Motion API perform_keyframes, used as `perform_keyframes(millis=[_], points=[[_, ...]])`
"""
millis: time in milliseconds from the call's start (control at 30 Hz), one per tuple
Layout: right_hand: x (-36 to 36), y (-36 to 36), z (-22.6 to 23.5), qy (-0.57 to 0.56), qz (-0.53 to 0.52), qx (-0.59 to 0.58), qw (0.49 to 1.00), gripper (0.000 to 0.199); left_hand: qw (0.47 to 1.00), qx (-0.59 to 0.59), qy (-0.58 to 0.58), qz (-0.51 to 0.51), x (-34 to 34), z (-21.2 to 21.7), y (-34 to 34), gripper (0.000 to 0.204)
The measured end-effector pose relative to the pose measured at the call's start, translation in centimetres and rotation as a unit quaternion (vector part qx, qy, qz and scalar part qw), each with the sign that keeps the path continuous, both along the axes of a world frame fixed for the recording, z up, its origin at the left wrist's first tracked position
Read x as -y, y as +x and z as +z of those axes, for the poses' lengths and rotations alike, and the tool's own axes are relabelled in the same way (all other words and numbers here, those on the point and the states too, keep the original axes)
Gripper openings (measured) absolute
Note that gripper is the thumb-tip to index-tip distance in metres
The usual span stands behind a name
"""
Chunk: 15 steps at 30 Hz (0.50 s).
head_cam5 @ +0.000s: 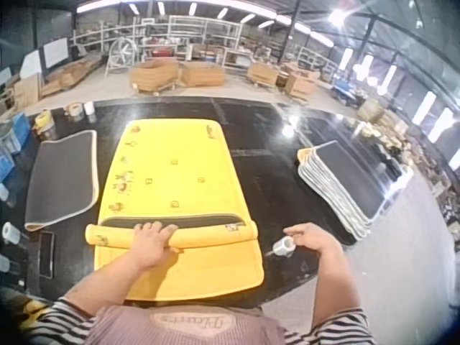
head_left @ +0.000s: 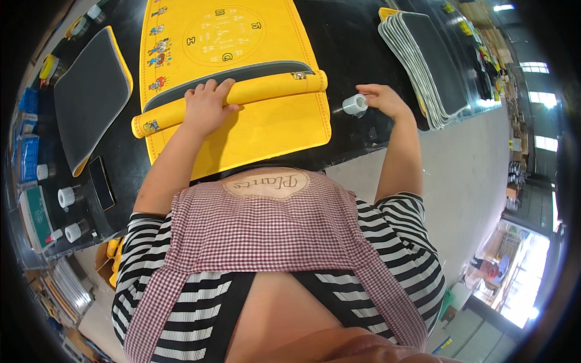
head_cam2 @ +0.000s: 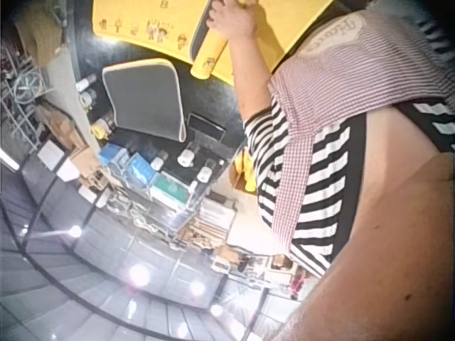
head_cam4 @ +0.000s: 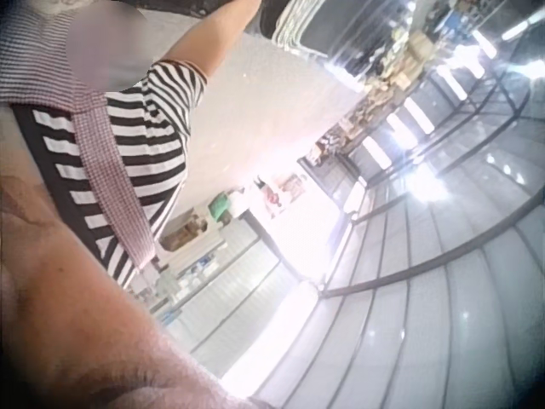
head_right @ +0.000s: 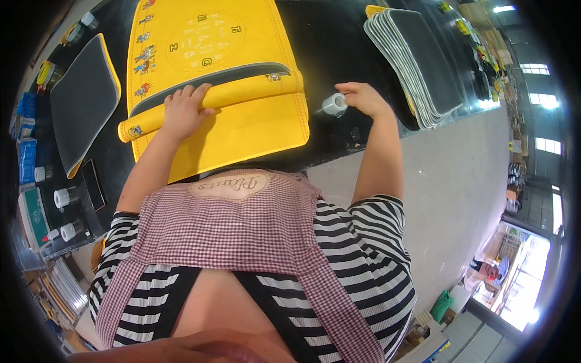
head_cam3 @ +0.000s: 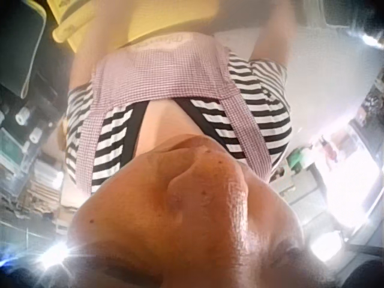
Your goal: The person rolls a yellow mat with a black surface on a table, secures it with tape, and places it in a box. They repeat this process for multiple mats.
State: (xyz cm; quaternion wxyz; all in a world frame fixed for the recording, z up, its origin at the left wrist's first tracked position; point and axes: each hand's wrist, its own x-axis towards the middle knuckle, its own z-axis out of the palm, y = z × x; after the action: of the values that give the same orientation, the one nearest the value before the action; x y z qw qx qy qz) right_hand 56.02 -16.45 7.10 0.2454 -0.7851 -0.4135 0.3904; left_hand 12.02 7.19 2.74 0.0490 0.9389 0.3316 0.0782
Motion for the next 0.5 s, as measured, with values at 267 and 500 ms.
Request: perform_keyframes(millis=[267,500], points=[[-1.4,-0.3,-4.4,0.025,-0.104,0.012,0.994,0.018,1.0,0.003,0.006,-0.004,1.0,0.6,-0.3,0.072],[-13.5,-18.9,0.6,0.226,0.071,-0.103,0.966,0.004,0.997,0.072,0.027,-0.009,2.7,-0.1,-1.3,0.074]])
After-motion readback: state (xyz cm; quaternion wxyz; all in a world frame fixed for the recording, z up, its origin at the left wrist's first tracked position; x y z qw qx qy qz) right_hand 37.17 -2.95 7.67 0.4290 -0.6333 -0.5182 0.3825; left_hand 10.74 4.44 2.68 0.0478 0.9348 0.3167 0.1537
